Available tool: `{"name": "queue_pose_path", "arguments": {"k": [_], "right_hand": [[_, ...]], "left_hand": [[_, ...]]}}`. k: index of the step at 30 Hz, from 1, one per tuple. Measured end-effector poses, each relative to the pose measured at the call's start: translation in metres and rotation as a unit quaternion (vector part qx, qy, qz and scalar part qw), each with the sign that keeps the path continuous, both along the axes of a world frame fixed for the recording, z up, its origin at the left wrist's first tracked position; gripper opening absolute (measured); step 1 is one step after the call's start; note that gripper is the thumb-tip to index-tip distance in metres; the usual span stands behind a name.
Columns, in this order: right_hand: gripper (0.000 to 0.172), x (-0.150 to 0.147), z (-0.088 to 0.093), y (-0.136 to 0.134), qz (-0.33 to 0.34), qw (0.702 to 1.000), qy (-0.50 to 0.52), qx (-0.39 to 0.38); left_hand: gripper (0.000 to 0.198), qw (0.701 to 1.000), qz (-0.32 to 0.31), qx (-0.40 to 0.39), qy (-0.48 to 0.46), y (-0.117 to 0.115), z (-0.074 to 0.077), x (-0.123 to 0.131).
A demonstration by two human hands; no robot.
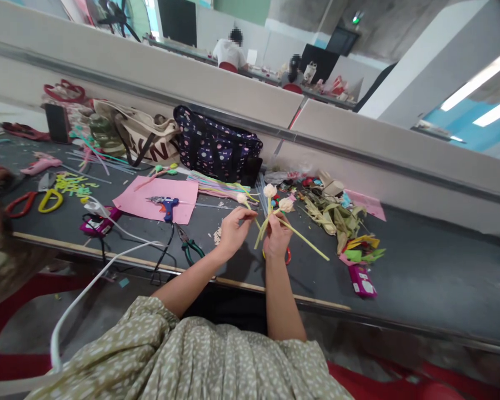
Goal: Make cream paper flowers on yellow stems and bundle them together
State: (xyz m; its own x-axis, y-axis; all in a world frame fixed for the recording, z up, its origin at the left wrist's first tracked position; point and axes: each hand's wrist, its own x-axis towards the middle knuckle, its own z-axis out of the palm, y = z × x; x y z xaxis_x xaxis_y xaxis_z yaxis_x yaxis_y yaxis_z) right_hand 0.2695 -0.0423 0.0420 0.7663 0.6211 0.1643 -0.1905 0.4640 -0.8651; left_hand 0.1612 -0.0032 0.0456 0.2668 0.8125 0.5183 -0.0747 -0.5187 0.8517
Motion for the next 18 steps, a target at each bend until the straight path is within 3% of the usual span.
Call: {"name": "queue_pose_path", "arguments": {"k": [3, 8, 12, 18], "right_hand": [[0.017, 0.006, -0.001, -0.003, 0.003, 0.999, 0.040, -0.007], [0.020, 0.010, -0.002, -0.006, 0.000, 0.998, 0.054, -0.038], [0.020, 0.003, -0.003, -0.002, 0.018, 0.998, 0.034, -0.042], [0.019, -0.008, -0.013, 0.007, 0.044, 0.998, 0.038, -0.027]], "left_hand": [[0.005, 0.996, 0.011, -0.078, -0.031, 0.009, -0.005, -0.001], [0.033, 0.968, -0.058, -0.194, -0.146, 0.019, 0.000, -0.002], [0.046, 0.953, -0.089, -0.237, -0.167, 0.020, 0.003, -0.004], [0.028, 0.944, -0.120, -0.274, -0.137, 0.014, -0.003, -0.004]]}}
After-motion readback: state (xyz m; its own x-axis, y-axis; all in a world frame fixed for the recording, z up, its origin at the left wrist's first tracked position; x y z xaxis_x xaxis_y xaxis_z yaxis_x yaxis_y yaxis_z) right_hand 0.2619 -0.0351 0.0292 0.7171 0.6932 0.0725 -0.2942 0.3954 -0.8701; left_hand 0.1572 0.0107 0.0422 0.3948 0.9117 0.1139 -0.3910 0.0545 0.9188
